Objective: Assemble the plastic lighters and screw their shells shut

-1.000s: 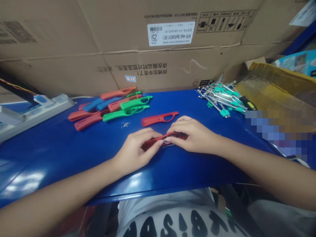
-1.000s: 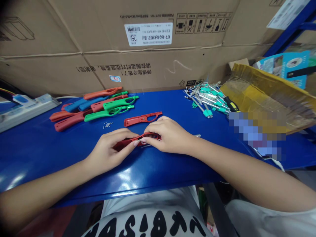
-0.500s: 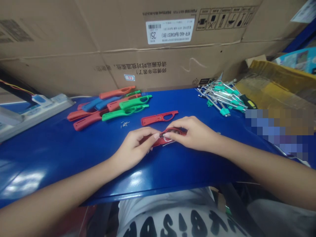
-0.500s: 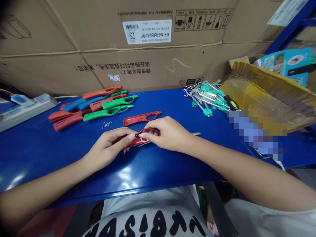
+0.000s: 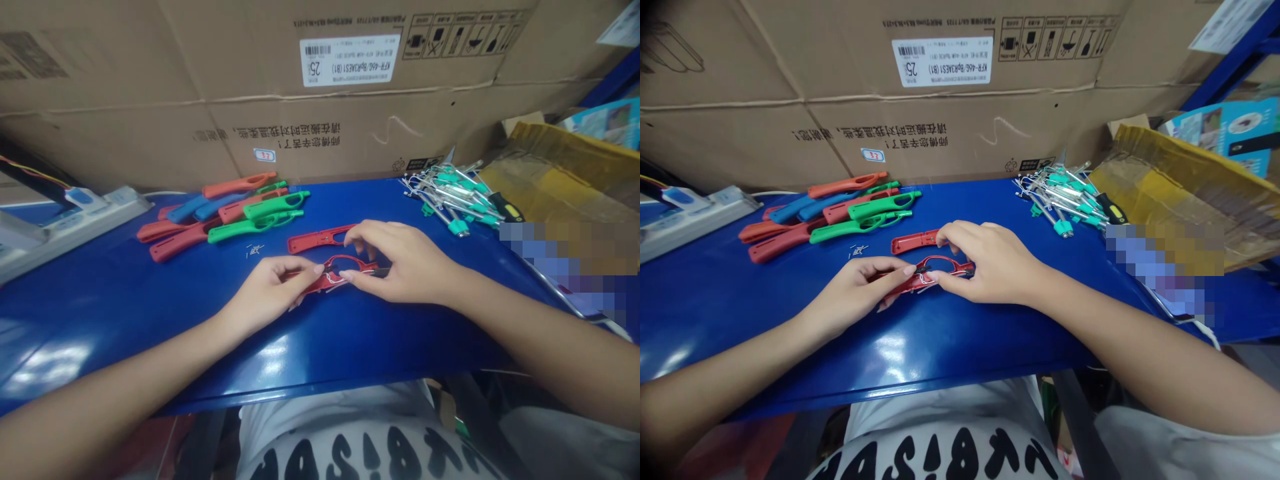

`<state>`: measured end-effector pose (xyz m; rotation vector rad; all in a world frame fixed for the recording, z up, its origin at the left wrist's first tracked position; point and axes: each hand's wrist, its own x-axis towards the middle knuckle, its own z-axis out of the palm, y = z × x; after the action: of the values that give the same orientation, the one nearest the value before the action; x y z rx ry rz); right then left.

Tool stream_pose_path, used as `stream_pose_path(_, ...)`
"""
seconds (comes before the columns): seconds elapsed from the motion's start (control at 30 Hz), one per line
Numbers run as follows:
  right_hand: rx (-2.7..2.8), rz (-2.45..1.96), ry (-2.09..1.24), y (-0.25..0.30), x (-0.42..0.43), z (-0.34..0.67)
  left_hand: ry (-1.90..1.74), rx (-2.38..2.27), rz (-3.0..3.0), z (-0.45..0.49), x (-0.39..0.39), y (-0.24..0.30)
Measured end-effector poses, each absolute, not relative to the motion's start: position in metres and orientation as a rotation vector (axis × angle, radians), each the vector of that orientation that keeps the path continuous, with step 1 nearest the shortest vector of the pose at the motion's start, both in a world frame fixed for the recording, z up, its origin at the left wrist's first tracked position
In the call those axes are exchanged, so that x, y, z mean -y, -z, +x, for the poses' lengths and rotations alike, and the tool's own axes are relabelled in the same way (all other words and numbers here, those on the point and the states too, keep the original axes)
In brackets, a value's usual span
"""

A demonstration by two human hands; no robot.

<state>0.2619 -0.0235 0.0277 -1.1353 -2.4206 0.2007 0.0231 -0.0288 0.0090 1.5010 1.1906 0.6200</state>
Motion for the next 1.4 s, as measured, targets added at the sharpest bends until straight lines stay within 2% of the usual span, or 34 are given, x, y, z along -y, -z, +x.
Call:
stream_pose_path(0.13,2.598,-1.213,-0.294,-0.032,0.02,0.268,-0.652,-1.258,1.51,0.02,0.028,-0.012)
stream_pose_path(0.23,2.652,-1.239,-0.49,-0.034,0.013,0.277,-0.686,-1.286,1.589,0.017,0.026,-0.013)
stream_pose_path(0.43,2.615,-1.057,-0.828,-0.039,0.001,0.293,-0.671,-1.294,1.951,0.01,0.021,-0.008)
stream_pose_path(0.7,2.775,-1.003,-0.571,-0.039,0.002,0.294,-0.682,-1.174,2.385,0.009,0.02,-0.002)
stream_pose_path(0.97,2.821,-1.078,-0.115,-0.032,0.008,0.293,-0.576,-1.052,2.568,0.005,0.014,0.005)
stream_pose_path(1.23,2.822,-1.022,-0.108,-0.029,0.013,0.296,-0.332,-0.99,2.741,0.002,0.019,-0.01)
stream_pose_path(1.4,2.819,-0.989,-0.209,-0.028,0.015,0.302,-0.345,-0.915,2.763,-0.001,0.017,-0.007)
